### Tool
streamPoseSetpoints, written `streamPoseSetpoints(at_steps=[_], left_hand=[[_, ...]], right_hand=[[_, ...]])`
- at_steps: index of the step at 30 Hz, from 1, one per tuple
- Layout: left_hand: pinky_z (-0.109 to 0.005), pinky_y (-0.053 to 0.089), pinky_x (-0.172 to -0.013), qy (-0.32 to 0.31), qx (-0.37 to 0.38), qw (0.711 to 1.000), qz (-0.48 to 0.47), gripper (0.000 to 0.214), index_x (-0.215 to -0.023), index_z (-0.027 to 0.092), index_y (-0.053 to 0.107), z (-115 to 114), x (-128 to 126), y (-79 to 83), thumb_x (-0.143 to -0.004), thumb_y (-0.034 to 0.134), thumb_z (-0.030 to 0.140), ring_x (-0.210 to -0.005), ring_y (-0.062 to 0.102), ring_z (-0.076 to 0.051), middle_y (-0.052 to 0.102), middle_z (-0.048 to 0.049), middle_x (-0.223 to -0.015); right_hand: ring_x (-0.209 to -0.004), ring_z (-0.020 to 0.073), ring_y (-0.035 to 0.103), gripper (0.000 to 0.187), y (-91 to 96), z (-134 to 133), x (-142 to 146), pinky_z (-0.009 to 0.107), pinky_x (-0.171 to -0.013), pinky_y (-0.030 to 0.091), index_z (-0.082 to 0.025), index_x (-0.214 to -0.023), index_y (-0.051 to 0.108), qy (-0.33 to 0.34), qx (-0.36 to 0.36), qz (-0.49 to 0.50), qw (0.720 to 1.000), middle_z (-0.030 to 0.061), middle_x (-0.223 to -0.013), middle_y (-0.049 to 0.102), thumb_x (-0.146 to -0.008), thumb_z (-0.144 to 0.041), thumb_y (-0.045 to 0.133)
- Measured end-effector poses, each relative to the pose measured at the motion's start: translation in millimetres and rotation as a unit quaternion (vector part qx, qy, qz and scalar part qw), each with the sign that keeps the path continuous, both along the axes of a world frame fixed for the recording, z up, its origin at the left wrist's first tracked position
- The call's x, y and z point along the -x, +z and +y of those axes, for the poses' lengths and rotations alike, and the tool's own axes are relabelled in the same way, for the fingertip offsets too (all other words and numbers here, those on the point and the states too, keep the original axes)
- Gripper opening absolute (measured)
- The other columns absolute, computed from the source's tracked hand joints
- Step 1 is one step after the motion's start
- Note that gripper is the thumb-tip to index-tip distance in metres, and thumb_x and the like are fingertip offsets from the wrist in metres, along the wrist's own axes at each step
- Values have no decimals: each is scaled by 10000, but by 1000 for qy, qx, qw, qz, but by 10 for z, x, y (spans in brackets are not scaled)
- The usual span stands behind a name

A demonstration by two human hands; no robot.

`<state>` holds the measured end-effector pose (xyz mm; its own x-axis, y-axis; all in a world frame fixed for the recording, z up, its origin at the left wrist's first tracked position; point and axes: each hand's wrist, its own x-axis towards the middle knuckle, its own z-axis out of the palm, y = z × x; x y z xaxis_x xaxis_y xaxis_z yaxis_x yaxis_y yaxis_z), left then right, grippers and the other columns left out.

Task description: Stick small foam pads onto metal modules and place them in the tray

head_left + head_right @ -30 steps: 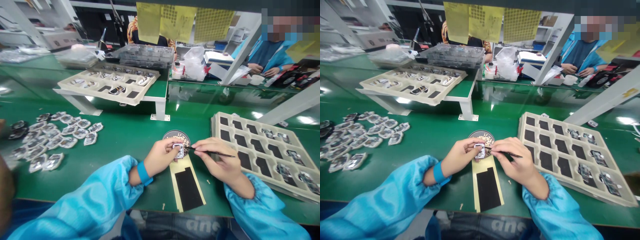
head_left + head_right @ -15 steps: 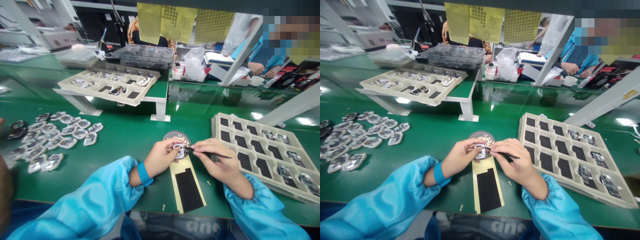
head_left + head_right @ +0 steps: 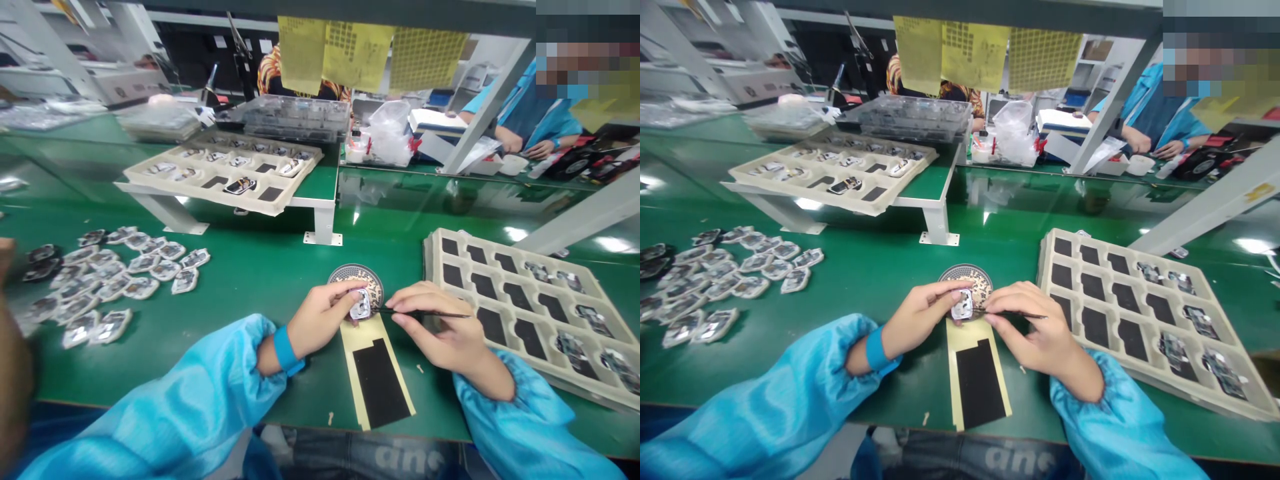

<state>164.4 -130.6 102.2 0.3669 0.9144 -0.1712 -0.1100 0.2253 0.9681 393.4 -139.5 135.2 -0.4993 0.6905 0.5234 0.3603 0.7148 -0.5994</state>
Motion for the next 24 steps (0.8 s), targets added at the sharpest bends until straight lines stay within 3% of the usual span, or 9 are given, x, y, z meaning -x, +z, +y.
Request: streamPoseSetpoints(at_steps=[7, 10, 15, 20, 24], left_hand=[[-157, 509, -547, 17, 28, 999, -21, 345, -1205, 102, 724, 14, 0, -15, -932, 630, 291, -610, 638, -81, 736, -94, -1059], [-147, 460, -494, 13, 88, 994, -66, 402, -1224, 90, 708, 38, 6, -26, -907, 669, 334, -638, 679, -133, 735, -119, -943], [-199, 593, -686, -26, 230, 960, -159, 505, -1275, 65, 617, 56, 35, 22, -847, 755, 296, -876, 742, -230, 708, -232, -1088], [-194, 603, -729, -15, 232, 961, -151, 522, -1253, 68, 543, 15, 26, 33, -835, 789, 260, -937, 741, -249, 695, -248, -1123], [-207, 609, -756, 2, 193, 975, -108, 560, -1302, 81, 523, 15, 34, 30, -842, 783, 267, -959, 737, -257, 695, -233, -1138]], right_hand=[[-1031, 106, 652, 243, -12, -1, 4, 279, -881, 543, -153, -1055, 654, 8, -6, -21, 1000, 45, -1060, 661, -854, -21, 692], [-1006, 110, 664, 278, -30, -12, 9, 274, -863, 552, -151, -1036, 640, 0, -24, 3, 1000, 39, -1057, 666, -819, 4, 720], [-977, 110, 681, 234, -140, -18, 19, 235, -838, 602, -135, -958, 594, -100, -9, 127, 987, 42, -1043, 663, -813, 9, 709], [-984, 82, 677, 131, -246, 56, 73, 171, -898, 584, -108, -910, 621, -227, 48, 166, 959, 54, -1007, 667, -874, -163, 733], [-944, 75, 676, 268, -165, 66, 112, 161, -842, 586, -101, -920, 583, -266, 62, 160, 949, 65, -990, 663, -962, -357, 652]])
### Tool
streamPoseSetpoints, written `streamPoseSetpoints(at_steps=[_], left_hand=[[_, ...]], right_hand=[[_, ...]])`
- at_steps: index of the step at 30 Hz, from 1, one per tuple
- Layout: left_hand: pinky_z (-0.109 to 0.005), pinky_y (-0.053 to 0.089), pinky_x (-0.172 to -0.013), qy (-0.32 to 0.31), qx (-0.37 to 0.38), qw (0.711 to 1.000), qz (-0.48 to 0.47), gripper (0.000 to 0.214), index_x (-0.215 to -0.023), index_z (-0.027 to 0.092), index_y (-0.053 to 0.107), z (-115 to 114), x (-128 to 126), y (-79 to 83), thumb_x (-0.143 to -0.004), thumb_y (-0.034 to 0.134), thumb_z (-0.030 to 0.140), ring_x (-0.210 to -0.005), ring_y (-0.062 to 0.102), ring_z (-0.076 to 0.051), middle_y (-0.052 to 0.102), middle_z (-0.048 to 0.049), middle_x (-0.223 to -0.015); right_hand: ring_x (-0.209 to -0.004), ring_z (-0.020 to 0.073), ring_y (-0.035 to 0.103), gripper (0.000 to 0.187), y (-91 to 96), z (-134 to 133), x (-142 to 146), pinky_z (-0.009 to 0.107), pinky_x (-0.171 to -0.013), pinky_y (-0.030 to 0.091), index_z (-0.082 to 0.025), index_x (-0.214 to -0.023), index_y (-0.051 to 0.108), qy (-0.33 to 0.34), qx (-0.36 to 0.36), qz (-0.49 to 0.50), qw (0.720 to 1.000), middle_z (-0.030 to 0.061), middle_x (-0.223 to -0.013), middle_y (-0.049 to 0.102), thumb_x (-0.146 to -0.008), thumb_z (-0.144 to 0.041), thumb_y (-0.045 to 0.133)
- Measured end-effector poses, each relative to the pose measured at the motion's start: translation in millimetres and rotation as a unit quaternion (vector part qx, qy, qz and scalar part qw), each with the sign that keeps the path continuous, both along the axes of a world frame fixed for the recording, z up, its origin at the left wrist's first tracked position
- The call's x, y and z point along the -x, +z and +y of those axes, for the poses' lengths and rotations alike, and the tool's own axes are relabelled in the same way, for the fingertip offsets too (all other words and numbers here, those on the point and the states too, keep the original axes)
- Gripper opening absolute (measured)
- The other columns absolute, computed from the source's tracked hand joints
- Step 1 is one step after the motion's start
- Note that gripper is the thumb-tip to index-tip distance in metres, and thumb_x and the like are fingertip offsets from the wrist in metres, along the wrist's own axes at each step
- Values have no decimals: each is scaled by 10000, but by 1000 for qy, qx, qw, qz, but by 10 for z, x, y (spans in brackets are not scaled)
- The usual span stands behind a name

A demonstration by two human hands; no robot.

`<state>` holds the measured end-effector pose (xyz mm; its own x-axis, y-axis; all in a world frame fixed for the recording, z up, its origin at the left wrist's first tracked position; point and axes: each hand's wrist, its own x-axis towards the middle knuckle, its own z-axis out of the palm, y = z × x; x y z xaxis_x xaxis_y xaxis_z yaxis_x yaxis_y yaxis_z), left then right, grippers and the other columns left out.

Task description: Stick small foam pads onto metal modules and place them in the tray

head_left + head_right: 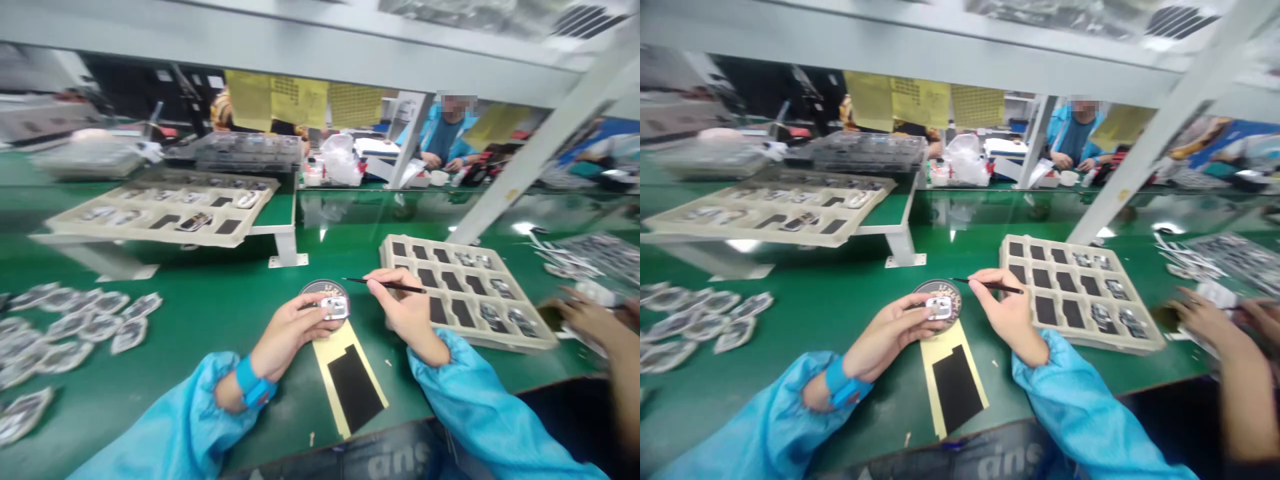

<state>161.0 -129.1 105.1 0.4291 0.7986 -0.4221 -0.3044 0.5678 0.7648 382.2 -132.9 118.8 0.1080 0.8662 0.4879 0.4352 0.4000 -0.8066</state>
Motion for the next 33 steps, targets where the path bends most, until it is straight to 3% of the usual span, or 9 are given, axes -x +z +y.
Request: streamPoseSetpoints(at_steps=[3, 6, 8, 11, 16, 21, 27, 30, 33], left_hand=[[-220, 612, -791, 5, -25, 999, 23, 618, -1361, 93, 505, 26, 25, 1, -841, 782, 281, -930, 735, -224, 709, -207, -1101], [-216, 598, -799, 4, -47, 999, 26, 615, -1307, 105, 508, 32, 46, -13, -816, 807, 325, -931, 716, -198, 712, -169, -1074], [-197, 578, -758, 5, -70, 997, 37, 597, -1241, 124, 514, 22, 50, -28, -799, 824, 380, -877, 694, -167, 711, -126, -1030], [-141, 468, -574, -2, -101, 992, 79, 612, -1208, 135, 544, 16, 51, -45, -788, 814, 489, -731, 636, -122, 684, -71, -887], [-142, 333, -461, -4, -139, 983, 118, 646, -1153, 118, 593, 68, 55, -62, -765, 791, 596, -639, 574, -108, 643, -59, -800], [-126, 298, -447, 3, -116, 989, 87, 536, -1051, 129, 562, 89, 44, -53, -801, 767, 556, -603, 578, -92, 632, -42, -777], [-152, 308, -433, 3, -35, 999, -15, 446, -1051, 121, 566, 4, 25, 52, -842, 696, 493, -644, 641, -153, 667, -101, -834], [-155, 325, -446, 4, -43, 999, -15, 457, -1076, 108, 589, -5, 30, 53, -842, 683, 490, -687, 679, -191, 684, -132, -869], [-164, 350, -455, 23, -91, 995, 17, 502, -1121, 93, 641, 9, 45, 5, -849, 666, 513, -681, 671, -180, 693, -151, -951]], right_hand=[[-918, 80, 671, 408, 193, -16, -180, 214, -859, 598, -116, -937, 474, -51, -2, -9, 999, 73, -988, 654, -1058, -496, 388], [-900, 84, 636, 506, 473, 4, -686, 225, -880, 564, -123, -968, 436, -165, -12, -44, 985, 79, -997, 629, -1045, -591, 261], [-866, 89, 596, 528, 649, 67, -1155, 186, -802, 503, -119, -1073, 541, -255, 18, -94, 962, 86, -995, 625, -1017, -605, 343], [-938, 122, 584, 365, 788, 227, -1829, 187, -870, 447, -101, -1036, 686, -348, 133, -184, 910, 102, -966, 639, -937, -431, 568], [-859, 91, 580, 333, 671, 442, -2379, 236, -946, 494, -64, -999, 702, -333, 359, -285, 824, 54, -858, 623, -835, -346, 773], [-770, 52, 535, 371, 568, 462, -2448, 210, -898, 488, -69, -1011, 703, -311, 389, -337, 799, 45, -862, 623, -851, -396, 773], [-594, 52, 407, 313, 651, 436, -2409, 201, -664, 285, -96, -937, 763, -327, 280, -326, 842, 95, -825, 646, -696, -270, 861], [-631, 55, 417, 416, 734, 429, -2119, 204, -659, 243, -117, -1161, 735, -349, 180, -298, 870, 115, -958, 663, -793, -306, 782], [-762, 69, 555, 389, 784, 371, -1482, 178, -709, 357, -148, -1123, 751, -297, 115, -256, 913, 74, -949, 668, -861, -435, 732]])
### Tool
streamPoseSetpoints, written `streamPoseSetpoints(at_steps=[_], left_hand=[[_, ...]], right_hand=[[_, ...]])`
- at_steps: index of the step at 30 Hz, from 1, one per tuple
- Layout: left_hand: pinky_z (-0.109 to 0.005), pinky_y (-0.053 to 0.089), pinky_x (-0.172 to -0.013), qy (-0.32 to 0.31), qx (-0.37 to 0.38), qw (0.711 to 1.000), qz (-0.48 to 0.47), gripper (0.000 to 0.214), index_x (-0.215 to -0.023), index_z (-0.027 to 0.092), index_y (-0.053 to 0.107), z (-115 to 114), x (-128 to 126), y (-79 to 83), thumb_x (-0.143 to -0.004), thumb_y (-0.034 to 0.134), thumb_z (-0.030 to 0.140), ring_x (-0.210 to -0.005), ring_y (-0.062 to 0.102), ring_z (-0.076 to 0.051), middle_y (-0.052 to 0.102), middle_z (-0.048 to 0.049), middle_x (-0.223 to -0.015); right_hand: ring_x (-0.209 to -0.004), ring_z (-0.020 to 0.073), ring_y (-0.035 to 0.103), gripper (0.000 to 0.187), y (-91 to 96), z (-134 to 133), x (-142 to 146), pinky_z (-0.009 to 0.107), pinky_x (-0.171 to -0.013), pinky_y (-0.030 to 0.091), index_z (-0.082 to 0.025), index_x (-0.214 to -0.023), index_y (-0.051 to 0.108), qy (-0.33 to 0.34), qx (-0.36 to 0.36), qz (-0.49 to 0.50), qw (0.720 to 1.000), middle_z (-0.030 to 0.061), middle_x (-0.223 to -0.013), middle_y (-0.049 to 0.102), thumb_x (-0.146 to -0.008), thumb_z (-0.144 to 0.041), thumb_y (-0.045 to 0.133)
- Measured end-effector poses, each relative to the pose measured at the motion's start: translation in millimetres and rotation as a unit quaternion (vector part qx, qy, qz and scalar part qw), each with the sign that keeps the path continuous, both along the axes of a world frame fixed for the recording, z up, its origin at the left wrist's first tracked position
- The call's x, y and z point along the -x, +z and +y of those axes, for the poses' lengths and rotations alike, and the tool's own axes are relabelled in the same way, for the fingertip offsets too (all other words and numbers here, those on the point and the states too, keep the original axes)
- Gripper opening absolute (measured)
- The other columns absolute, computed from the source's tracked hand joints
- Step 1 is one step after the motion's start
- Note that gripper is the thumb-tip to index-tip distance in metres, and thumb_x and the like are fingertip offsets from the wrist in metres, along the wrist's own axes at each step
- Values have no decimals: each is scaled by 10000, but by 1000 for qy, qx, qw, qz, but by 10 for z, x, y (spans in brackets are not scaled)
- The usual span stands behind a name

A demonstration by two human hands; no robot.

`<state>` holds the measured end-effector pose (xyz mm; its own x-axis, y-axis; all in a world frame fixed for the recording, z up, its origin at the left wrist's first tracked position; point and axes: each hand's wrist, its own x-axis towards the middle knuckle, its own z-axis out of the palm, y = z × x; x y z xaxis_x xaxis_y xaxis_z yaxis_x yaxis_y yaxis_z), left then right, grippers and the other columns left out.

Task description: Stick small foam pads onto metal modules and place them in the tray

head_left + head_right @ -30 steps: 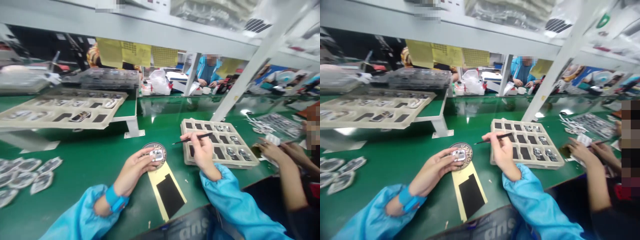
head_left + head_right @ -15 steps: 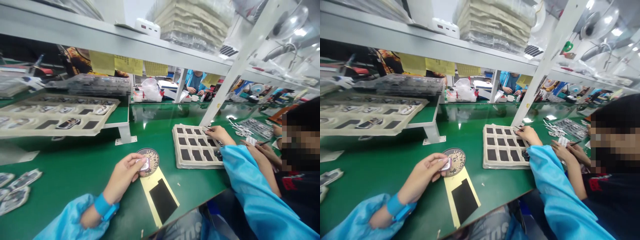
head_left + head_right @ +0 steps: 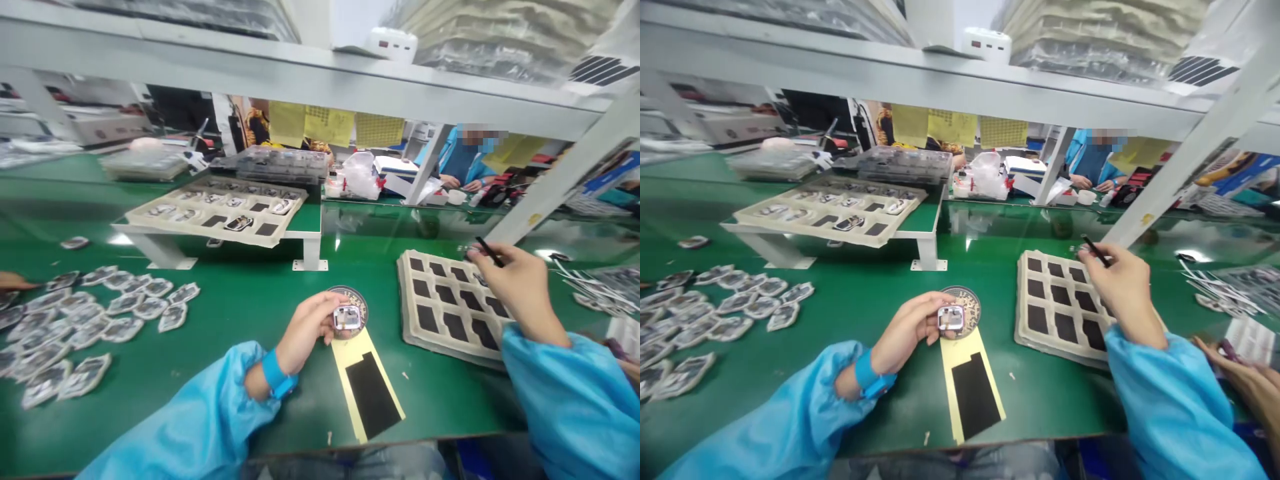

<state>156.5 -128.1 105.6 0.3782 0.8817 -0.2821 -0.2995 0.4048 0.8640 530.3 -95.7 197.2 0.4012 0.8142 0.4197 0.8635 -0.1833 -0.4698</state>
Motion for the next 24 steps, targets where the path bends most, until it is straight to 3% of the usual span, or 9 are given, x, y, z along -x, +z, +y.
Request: streamPoseSetpoints(at_steps=[3, 5, 8, 11, 14, 16, 20, 24], left_hand=[[-175, 373, -473, 38, -51, 997, 31, 460, -1112, 91, 681, 15, 16, -34, -850, 660, 468, -632, 626, -131, 686, -128, -977], [-182, 379, -485, 49, -57, 997, 25, 447, -1119, 81, 682, 26, 23, -28, -849, 652, 435, -670, 658, -164, 687, -130, -956], [-192, 416, -517, 55, -47, 997, -5, 469, -1159, 62, 685, 43, 32, -4, -846, 647, 410, -758, 685, -199, 701, -160, -1030], [-189, 463, -591, 64, -56, 996, -13, 474, -1221, 74, 691, 51, 46, -10, -852, 646, 368, -758, 628, -134, 703, -147, -1121], [-164, 463, -637, 64, -77, 995, 0, 473, -1274, 107, 682, 37, 59, -41, -850, 646, 313, -688, 546, -65, 712, -105, -1138], [-144, 470, -681, 56, -90, 994, 5, 469, -1300, 132, 671, 19, 60, -52, -862, 642, 298, -777, 599, -73, 707, -87, -1183], [-175, 514, -928, 35, -109, 993, -1, 485, -1330, 139, 642, -17, 52, -31, -866, 647, 280, -1181, 636, -168, 659, -84, -1312], [-250, 494, -1079, 24, -126, 992, 12, 524, -1354, 134, 614, -38, 48, -3, -864, 680, 305, -1266, 607, -202, 619, -92, -1376]], right_hand=[[-796, 52, 584, 381, -66, -116, 824, 141, -708, 420, -181, -1059, 762, 144, -46, 50, 987, 30, -975, 667, -866, -507, 718], [-826, 58, 604, 339, -178, -205, 1297, 127, -705, 452, -139, -935, 761, 264, -67, 118, 955, 47, -967, 664, -871, -469, 718], [-712, 47, 609, 410, -393, -317, 1701, 100, -618, 466, -110, -950, 734, 314, 51, 283, 905, 56, -883, 665, -833, -503, 751], [-709, 49, 622, 519, -571, -370, 1774, 79, -644, 494, -71, -932, 699, 317, 191, 399, 839, 76, -856, 668, -774, -555, 797], [-774, 53, 641, 542, -652, -366, 1728, 71, -719, 514, -50, -883, 690, 328, 266, 435, 796, 85, -877, 670, -790, -575, 785], [-759, 45, 629, 543, -661, -350, 1709, 70, -730, 508, -40, -835, 682, 336, 284, 436, 785, 80, -843, 662, -807, -574, 772], [-730, 37, 605, 575, -660, -326, 1711, 73, -709, 489, -33, -785, 660, 325, 295, 446, 780, 69, -802, 645, -770, -592, 794], [-679, 31, 574, 612, -677, -317, 1713, 78, -646, 441, -30, -778, 644, 303, 316, 457, 774, 68, -776, 630, -743, -621, 797]])
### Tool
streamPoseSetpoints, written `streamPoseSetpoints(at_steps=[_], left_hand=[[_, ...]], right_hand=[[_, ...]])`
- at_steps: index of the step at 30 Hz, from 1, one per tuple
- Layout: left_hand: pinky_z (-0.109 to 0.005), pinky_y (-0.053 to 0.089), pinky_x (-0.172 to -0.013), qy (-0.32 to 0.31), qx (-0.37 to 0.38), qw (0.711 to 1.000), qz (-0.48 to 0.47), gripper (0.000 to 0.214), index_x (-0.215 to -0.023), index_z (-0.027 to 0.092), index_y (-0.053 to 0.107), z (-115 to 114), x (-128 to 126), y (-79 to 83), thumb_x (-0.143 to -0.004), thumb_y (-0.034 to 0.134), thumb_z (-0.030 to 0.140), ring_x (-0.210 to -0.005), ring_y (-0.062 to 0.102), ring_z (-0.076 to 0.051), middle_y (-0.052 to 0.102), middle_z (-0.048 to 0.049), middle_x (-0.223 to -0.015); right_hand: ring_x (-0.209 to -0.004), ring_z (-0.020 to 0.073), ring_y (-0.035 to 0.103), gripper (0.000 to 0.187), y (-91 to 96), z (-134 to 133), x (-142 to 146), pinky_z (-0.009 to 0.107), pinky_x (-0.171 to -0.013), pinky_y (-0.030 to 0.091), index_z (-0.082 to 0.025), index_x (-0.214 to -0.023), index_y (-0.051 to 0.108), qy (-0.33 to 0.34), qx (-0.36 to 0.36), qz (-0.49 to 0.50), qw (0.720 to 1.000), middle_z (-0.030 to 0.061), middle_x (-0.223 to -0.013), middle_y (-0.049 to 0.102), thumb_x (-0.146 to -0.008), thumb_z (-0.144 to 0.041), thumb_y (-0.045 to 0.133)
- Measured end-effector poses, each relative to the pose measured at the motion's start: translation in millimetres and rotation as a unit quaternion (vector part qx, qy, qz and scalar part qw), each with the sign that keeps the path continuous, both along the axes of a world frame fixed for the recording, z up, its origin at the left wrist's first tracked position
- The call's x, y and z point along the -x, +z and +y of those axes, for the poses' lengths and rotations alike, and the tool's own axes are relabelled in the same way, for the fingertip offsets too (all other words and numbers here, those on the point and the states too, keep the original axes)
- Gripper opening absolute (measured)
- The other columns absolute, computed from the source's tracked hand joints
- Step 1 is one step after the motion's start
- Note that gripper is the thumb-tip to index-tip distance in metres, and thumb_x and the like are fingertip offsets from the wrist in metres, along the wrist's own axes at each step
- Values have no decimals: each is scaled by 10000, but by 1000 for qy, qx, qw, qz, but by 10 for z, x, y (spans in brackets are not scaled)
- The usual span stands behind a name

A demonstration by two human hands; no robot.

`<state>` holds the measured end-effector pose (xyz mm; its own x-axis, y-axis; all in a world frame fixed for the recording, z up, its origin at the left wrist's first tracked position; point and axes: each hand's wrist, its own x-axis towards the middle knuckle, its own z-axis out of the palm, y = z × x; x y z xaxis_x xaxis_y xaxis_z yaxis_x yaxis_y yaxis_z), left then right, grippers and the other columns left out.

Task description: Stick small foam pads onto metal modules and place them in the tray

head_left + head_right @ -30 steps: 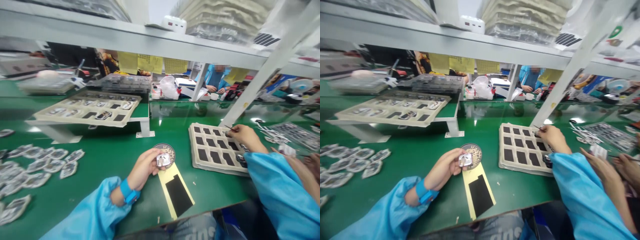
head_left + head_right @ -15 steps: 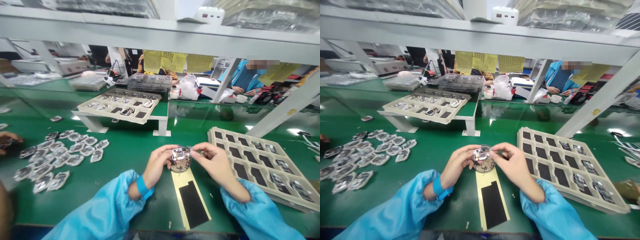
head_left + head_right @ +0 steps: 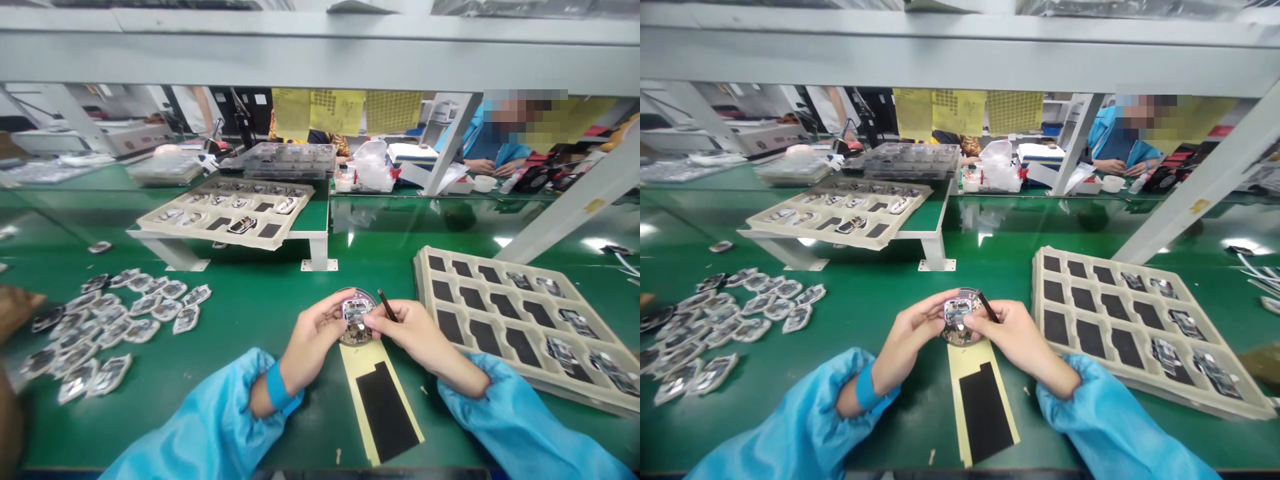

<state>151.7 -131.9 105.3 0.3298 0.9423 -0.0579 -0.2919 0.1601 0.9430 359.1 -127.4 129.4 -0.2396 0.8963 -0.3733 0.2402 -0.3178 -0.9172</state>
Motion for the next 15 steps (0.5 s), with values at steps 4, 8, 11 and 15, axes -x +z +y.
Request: streamPoseSetpoints(at_steps=[4, 8, 11, 15], left_hand=[[-255, 508, -1072, -5, -23, 999, 26, 509, -1348, 153, 622, -18, 3, -12, -888, 694, 359, -1263, 609, -202, 612, -90, -1384], [-306, 522, -1065, 2, -40, 997, 67, 539, -1372, 196, 615, -18, 3, -71, -886, 717, 406, -1240, 614, -227, 611, -88, -1379], [-346, 540, -1017, 6, -44, 995, 87, 586, -1389, 200, 603, 8, -5, -126, -869, 740, 431, -1170, 634, -243, 638, -107, -1318], [-298, 534, -886, 10, -52, 991, 126, 611, -1400, 203, 597, 25, -19, -158, -852, 753, 424, -989, 634, -184, 667, -102, -1228]], right_hand=[[-462, -33, 342, 656, 1, 7, 2, 100, -478, 235, -38, -814, 628, -11, 41, 22, 999, 17, -639, 545, -706, -659, 809], [-440, -48, 277, 682, 4, 10, 6, 115, -452, 155, -41, -839, 617, -20, 51, 40, 998, 7, -654, 535, -686, -673, 823], [-456, -49, 296, 668, -7, 16, 8, 109, -463, 179, -41, -837, 609, -25, 39, 45, 998, 17, -687, 552, -702, -661, 820], [-476, -42, 315, 684, -35, 12, 22, 105, -478, 208, -39, -830, 602, -35, 35, 51, 997, 20, -684, 548, -685, -669, 827]])
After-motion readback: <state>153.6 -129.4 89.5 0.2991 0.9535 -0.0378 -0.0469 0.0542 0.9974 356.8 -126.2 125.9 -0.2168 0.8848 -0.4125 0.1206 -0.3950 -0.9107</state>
